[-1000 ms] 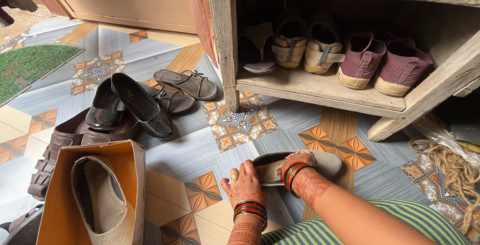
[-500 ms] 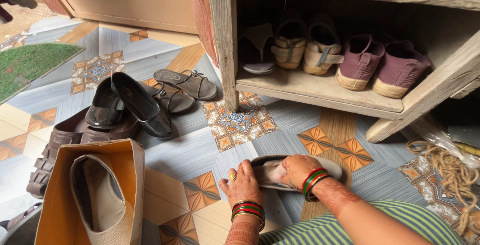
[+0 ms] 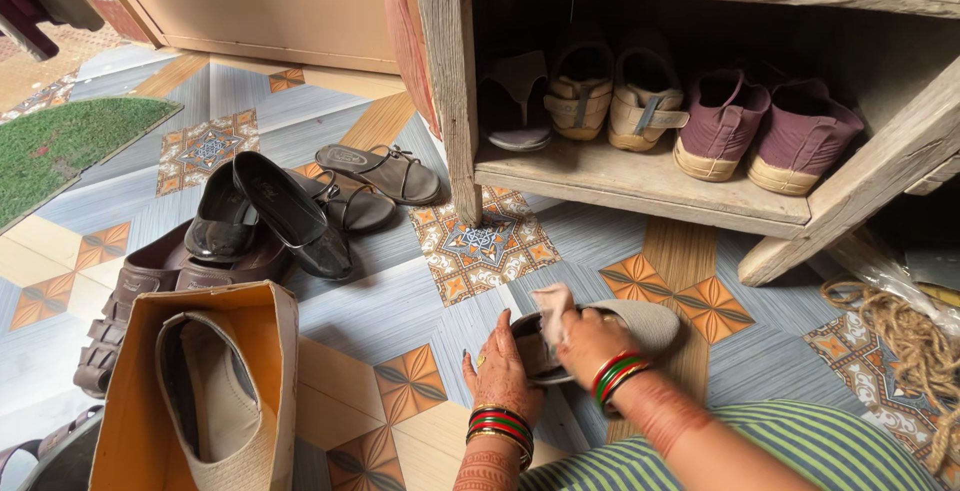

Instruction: The person sits on the floor and wipes a beige slip-on shoe with a cloth. They clean the exterior and interior surfaces, then place the shoe on a wooden shelf. They repeat the process with a second shoe.

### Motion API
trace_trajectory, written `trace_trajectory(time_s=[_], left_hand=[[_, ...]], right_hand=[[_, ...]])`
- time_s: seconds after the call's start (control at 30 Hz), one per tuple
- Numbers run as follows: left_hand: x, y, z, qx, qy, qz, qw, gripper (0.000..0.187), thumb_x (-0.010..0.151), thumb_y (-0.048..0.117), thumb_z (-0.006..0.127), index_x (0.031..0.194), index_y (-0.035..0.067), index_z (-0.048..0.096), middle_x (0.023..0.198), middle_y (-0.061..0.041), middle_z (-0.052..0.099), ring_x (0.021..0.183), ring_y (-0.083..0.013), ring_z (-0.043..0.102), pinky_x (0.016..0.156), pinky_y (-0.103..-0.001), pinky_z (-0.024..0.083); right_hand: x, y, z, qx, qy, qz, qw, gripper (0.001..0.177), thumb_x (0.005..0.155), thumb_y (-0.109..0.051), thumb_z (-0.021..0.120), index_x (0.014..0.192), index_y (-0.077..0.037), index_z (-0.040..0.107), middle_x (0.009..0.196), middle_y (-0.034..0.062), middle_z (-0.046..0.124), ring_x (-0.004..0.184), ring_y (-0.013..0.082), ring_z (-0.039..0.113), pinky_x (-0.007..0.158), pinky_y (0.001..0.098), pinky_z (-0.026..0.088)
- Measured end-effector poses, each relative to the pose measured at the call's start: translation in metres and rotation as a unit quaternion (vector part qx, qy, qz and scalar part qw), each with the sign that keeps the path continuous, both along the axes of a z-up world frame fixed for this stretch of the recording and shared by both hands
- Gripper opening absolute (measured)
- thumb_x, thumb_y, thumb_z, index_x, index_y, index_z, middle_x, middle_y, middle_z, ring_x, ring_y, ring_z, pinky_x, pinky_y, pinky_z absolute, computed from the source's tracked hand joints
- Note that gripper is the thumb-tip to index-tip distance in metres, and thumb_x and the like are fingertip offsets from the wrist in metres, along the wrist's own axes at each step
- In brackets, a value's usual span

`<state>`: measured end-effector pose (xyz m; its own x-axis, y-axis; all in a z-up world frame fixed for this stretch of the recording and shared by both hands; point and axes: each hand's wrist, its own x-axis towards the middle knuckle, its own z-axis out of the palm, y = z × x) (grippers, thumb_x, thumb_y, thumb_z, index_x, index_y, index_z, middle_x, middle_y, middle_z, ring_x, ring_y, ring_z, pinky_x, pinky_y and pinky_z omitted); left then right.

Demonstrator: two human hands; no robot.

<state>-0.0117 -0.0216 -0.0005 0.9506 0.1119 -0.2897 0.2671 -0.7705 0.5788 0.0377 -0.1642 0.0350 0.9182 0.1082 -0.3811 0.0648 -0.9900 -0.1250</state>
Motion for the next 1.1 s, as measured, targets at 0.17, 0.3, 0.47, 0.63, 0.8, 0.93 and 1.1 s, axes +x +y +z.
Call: trace_trajectory(time_s=[0.17,0.3,0.47,0.63,0.8,0.93,1.1], left_hand=[[0.004,0.001,-0.013,-0.031,-0.041,0.001,0.999,0.111,0.071,0.006,0.083,0.157,0.017,0.015,0.155,-0.006,0.040,0.147,-0.0262,0.035,0.123,-0.061,0.014],[0.004,0.002,-0.010,-0.056,-0.047,0.005,0.997,0.107,0.072,0.007,0.083,0.156,0.017,0.016,0.152,-0.005,0.044,0.146,-0.0266,0.036,0.123,-0.061,0.014],[0.003,0.000,-0.002,-0.025,0.009,0.007,1.000,0.107,0.077,0.005,0.080,0.158,0.023,0.011,0.152,0.001,0.043,0.147,-0.0214,0.035,0.122,-0.065,0.009],[0.003,-0.001,-0.008,0.036,-0.016,-0.003,0.999,0.103,0.082,0.007,0.077,0.159,0.023,0.009,0.152,0.001,0.043,0.144,-0.0193,0.042,0.122,-0.068,0.004],[-0.001,-0.002,-0.002,0.045,-0.023,-0.006,0.999,0.106,0.080,0.009,0.079,0.158,0.020,0.008,0.151,0.000,0.044,0.142,-0.0202,0.044,0.123,-0.067,0.003],[0.003,0.002,0.005,0.009,0.017,0.014,1.000,0.112,0.078,0.014,0.083,0.159,0.020,0.006,0.154,0.000,0.041,0.143,-0.0204,0.043,0.124,-0.064,0.006],[0.002,0.002,0.003,-0.007,0.011,0.015,1.000,0.116,0.074,0.012,0.086,0.157,0.020,0.005,0.159,-0.001,0.035,0.145,-0.0219,0.037,0.123,-0.063,0.006]], right_hand=[[-0.003,0.007,-0.033,0.039,-0.083,0.109,0.990,0.032,0.087,-0.013,0.059,0.118,-0.018,0.068,0.132,0.0119,0.054,0.125,0.0356,0.051,0.111,0.0488,0.039],[-0.003,0.012,-0.054,0.148,-0.083,0.209,0.963,0.034,0.082,-0.005,0.058,0.110,-0.018,0.073,0.134,0.0061,0.055,0.131,0.0323,0.047,0.112,0.0508,0.036],[0.002,0.013,-0.043,0.170,0.068,0.194,0.964,0.043,0.077,0.000,0.060,0.113,-0.020,0.072,0.145,0.0024,0.047,0.140,0.0289,0.035,0.109,0.0571,0.033],[0.013,0.010,-0.044,0.169,0.062,0.208,0.961,0.036,0.076,-0.001,0.061,0.102,-0.019,0.077,0.138,-0.0004,0.058,0.129,0.0278,0.045,0.107,0.0468,0.038],[0.032,-0.013,-0.043,0.133,-0.034,0.158,0.978,0.023,0.079,-0.007,0.063,0.094,-0.015,0.080,0.099,0.0104,0.075,0.101,0.0309,0.069,0.092,0.0370,0.054],[0.037,-0.040,-0.008,0.155,-0.098,-0.041,0.982,0.022,0.083,-0.016,0.064,0.101,-0.014,0.077,0.095,0.0143,0.074,0.094,0.0343,0.072,0.087,0.0441,0.058],[0.022,-0.028,0.000,0.147,0.013,-0.045,0.988,0.047,0.082,-0.028,0.073,0.127,-0.019,0.062,0.121,0.0141,0.067,0.111,0.0344,0.066,0.100,0.0441,0.052]])
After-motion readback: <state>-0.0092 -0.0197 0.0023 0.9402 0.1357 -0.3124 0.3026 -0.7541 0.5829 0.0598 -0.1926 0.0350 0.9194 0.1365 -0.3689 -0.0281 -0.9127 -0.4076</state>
